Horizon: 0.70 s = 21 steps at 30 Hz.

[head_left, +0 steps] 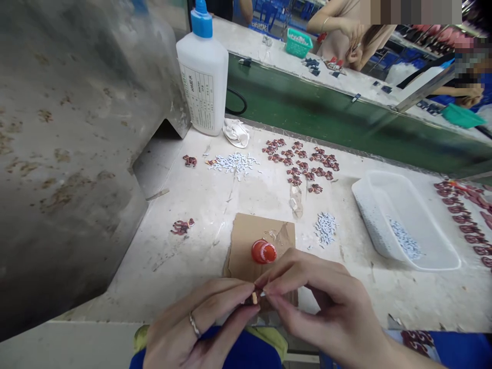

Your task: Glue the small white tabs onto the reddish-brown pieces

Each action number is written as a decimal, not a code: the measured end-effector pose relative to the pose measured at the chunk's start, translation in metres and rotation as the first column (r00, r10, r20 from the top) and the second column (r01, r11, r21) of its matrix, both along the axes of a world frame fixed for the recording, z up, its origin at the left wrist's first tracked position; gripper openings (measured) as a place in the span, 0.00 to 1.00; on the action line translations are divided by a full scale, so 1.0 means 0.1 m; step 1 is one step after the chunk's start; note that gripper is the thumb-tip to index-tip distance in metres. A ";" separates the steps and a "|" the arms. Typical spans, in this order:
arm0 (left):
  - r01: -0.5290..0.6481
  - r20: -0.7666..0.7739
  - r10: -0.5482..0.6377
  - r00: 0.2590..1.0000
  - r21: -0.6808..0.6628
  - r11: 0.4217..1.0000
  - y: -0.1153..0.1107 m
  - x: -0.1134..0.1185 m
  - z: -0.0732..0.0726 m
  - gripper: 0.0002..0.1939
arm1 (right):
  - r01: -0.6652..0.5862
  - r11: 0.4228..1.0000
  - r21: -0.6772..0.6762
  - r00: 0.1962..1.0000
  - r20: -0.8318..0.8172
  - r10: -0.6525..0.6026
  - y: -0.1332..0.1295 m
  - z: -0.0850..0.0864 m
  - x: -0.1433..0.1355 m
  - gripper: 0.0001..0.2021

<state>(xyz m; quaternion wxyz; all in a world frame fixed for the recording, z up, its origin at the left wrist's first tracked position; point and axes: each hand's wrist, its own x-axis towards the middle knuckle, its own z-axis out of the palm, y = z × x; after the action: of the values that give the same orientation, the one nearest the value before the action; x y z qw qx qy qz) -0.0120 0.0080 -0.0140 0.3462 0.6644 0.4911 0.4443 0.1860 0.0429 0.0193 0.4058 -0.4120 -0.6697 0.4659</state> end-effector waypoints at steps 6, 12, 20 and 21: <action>0.013 -0.056 -0.012 0.998 0.029 0.999 0.00 0.01 0.02 0.15 | -0.044 0.996 0.076 0.996 0.079 0.038 -0.01 0.00 0.01 0.10; -0.015 -0.031 0.015 0.999 -0.009 1.000 0.00 0.04 0.04 0.16 | -0.246 0.903 0.352 0.908 0.409 0.088 -0.07 0.07 0.12 0.17; 0.030 0.062 -0.023 0.998 -0.119 0.992 -0.01 0.03 -0.03 0.17 | -0.053 0.998 0.041 0.983 0.177 0.045 0.00 0.10 0.10 0.20; 0.013 0.070 -0.003 0.998 -0.137 0.990 -0.02 0.04 -0.05 0.18 | -0.048 0.999 0.005 0.986 0.160 0.047 0.00 0.08 0.08 0.21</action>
<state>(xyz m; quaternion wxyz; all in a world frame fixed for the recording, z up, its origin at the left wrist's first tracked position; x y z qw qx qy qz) -0.0085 0.0057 -0.0191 0.4101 0.6250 0.5055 0.4309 0.1941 0.0427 0.0272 0.3415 -0.4301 -0.7119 0.4378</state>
